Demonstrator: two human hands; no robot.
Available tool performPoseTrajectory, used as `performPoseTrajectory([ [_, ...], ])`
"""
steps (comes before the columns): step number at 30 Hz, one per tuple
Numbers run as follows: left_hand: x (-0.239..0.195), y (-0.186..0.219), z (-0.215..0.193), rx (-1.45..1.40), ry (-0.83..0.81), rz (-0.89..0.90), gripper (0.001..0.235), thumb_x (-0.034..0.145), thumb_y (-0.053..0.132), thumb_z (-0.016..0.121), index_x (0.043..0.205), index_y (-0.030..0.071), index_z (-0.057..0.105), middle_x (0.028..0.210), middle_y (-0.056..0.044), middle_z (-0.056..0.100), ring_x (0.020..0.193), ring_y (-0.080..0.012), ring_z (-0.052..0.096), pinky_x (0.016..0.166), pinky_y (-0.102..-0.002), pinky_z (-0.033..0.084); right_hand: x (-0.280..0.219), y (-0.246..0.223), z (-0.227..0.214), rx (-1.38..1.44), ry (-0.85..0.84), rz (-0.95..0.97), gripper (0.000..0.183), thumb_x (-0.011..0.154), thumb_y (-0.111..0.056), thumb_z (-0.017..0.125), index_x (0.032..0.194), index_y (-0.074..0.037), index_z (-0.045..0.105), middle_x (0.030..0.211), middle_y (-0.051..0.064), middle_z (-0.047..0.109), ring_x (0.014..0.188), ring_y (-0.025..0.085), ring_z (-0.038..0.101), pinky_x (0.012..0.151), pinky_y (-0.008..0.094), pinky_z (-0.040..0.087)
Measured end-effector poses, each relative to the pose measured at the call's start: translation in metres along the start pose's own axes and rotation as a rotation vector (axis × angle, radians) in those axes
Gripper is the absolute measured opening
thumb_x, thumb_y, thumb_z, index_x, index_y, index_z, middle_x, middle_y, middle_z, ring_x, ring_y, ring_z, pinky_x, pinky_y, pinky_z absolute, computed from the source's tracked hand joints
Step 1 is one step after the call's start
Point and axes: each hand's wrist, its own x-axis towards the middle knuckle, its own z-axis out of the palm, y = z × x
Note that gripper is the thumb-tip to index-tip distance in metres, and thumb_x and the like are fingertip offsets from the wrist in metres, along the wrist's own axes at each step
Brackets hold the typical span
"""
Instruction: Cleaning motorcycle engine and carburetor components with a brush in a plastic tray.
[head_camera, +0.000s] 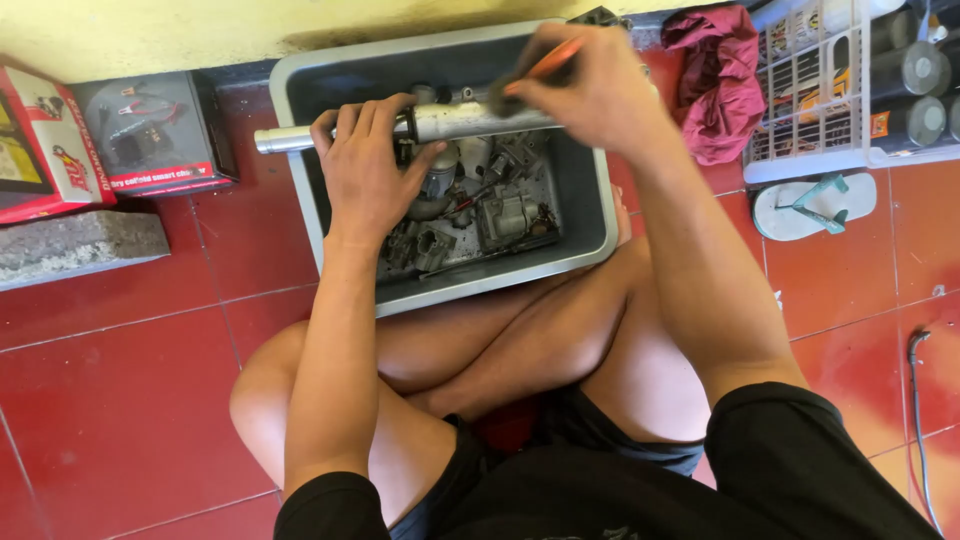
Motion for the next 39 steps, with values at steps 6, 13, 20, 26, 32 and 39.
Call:
performPoseTrajectory([
  [6,0.000,-0.001,-0.002,-0.007,0.011,0.009,0.048,0.100,0.055,0.073,0.124,0.013,0.066,0.109,-0.002,0.072,0.101,-0.0262,0.062,0.097,-0.043,0.034,-0.034,0.024,-0.038,-0.133,0.057,0.144,0.009,0.094,-0.012,0.081,0.093,-0.008,0.073,0.081,-0.001,0.070,0.075,0.006,0.056,0.064,0.026,0.042],
  [13,0.001,0.000,-0.002,0.008,0.012,0.018,0.048,0.099,0.053,0.076,0.125,0.014,0.067,0.107,-0.001,0.072,0.100,-0.0255,0.062,0.098,-0.042,0.034,-0.050,0.034,-0.038,-0.145,0.234,0.193,0.009,0.100,-0.003,0.079,0.096,-0.001,0.071,0.084,0.008,0.076,0.076,0.012,0.072,0.061,0.024,0.053],
  [20,0.002,0.001,0.002,0.012,-0.013,0.005,0.049,0.101,0.056,0.073,0.125,0.014,0.068,0.112,-0.002,0.072,0.103,-0.0269,0.062,0.098,-0.044,0.032,-0.020,-0.004,-0.007,0.076,0.073,0.140,0.006,0.096,-0.014,0.074,0.094,-0.011,0.069,0.083,-0.001,0.072,0.074,0.009,0.064,0.066,0.024,0.049],
  [26,0.001,0.002,0.001,0.000,-0.021,0.001,0.047,0.101,0.053,0.074,0.125,0.013,0.067,0.112,-0.002,0.072,0.103,-0.0263,0.061,0.099,-0.044,0.032,-0.031,0.031,-0.025,-0.079,0.074,0.074,0.007,0.096,-0.007,0.078,0.094,-0.005,0.071,0.085,0.005,0.074,0.072,0.012,0.066,0.063,0.027,0.051],
  [32,0.000,-0.001,0.002,0.017,0.012,0.013,0.049,0.102,0.057,0.069,0.124,0.014,0.067,0.110,-0.001,0.072,0.102,-0.0258,0.062,0.098,-0.044,0.033,-0.057,0.079,-0.043,-0.381,0.236,0.285,0.006,0.086,-0.017,0.072,0.087,-0.012,0.070,0.073,0.000,0.070,0.070,0.016,0.065,0.063,0.034,0.049],
  [39,0.000,-0.001,0.003,0.023,-0.003,0.007,0.049,0.101,0.057,0.072,0.125,0.014,0.068,0.112,-0.002,0.072,0.103,-0.0257,0.062,0.098,-0.044,0.033,-0.036,0.020,0.009,-0.387,0.245,-0.011,0.008,0.087,-0.006,0.066,0.086,-0.003,0.058,0.083,0.009,0.061,0.067,0.023,0.056,0.063,0.040,0.049],
])
